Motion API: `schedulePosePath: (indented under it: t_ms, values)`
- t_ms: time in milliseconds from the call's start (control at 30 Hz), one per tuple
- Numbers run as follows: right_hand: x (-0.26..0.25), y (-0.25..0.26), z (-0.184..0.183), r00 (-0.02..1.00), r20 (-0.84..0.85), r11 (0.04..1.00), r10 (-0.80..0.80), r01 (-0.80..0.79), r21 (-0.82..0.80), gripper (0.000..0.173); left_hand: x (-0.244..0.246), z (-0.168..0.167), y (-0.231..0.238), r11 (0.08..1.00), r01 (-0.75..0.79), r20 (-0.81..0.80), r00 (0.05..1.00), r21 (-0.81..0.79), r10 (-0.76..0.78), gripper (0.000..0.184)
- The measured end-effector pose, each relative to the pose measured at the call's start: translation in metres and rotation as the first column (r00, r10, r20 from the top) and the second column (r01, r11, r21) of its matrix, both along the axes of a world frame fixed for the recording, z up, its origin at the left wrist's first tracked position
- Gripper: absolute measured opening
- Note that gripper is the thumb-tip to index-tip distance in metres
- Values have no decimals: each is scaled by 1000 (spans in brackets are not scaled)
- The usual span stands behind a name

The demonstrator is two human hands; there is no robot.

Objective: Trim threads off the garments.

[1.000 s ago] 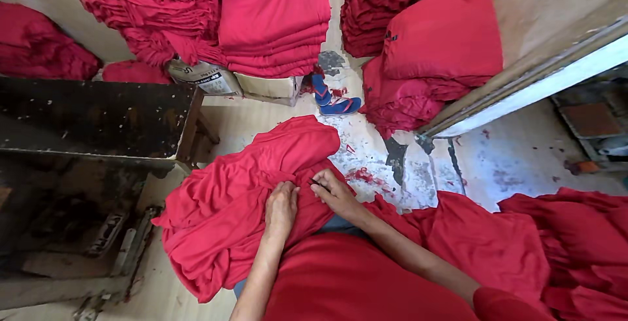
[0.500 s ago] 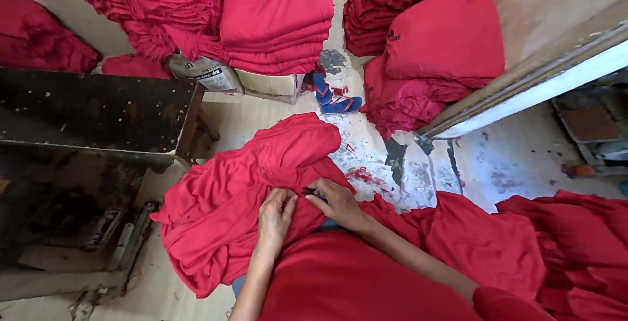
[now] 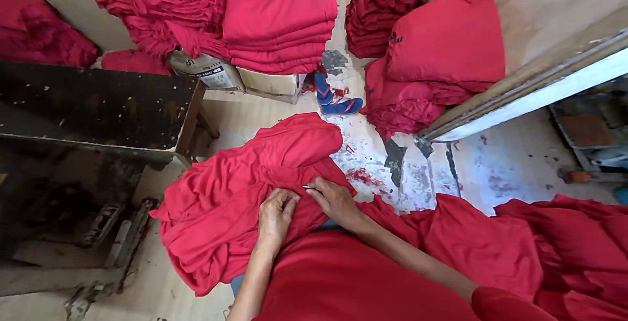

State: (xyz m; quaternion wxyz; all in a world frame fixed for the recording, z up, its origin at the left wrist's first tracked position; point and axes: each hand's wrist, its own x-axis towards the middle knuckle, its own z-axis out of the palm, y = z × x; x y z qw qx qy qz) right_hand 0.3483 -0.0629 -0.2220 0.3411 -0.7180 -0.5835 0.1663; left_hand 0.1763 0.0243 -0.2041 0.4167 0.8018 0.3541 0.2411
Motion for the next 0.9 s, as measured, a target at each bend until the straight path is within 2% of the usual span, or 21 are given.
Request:
schedulePosePath:
  t_ms: [100,167,267,333,433,533,667,800,900]
  values:
    - [5,2,2,964,-252,994,-84,62,-93,31,5,4,2,993,-99,-64,993,-61,95,21]
    - [6,3,6,936,-339,995,-97,78,-69,33,12,7,3,992,-119,-141,984,-41,112,25]
    - [4,4,9,910,-412,999,-44,47,-3,32,23,10,3,999,-34,-330,944,-11,29,32]
    - [5,4,6,904,-427,999,-30,19,-32,33,28,12,3,1000,0,-428,904,-4,-2,26]
    - [10,5,0,907,-416,993,-66,18,-118,34,22,19,8,999,-9,-409,912,-52,-13,23]
    - [11,3,1,930,-361,991,-65,17,-135,36,9,17,8,996,0,-292,956,-95,-27,22]
    - [6,-3,2,989,-148,999,-7,0,-50,36,-2,12,4,993,-21,-155,988,-118,3,20]
    - [2,-4,0,997,27,993,72,-75,93,29,-5,13,2,990,-59,-111,993,-129,45,16]
    - [2,-3,-1,985,126,982,119,-135,129,25,-5,10,0,990,-70,-73,995,-118,62,15]
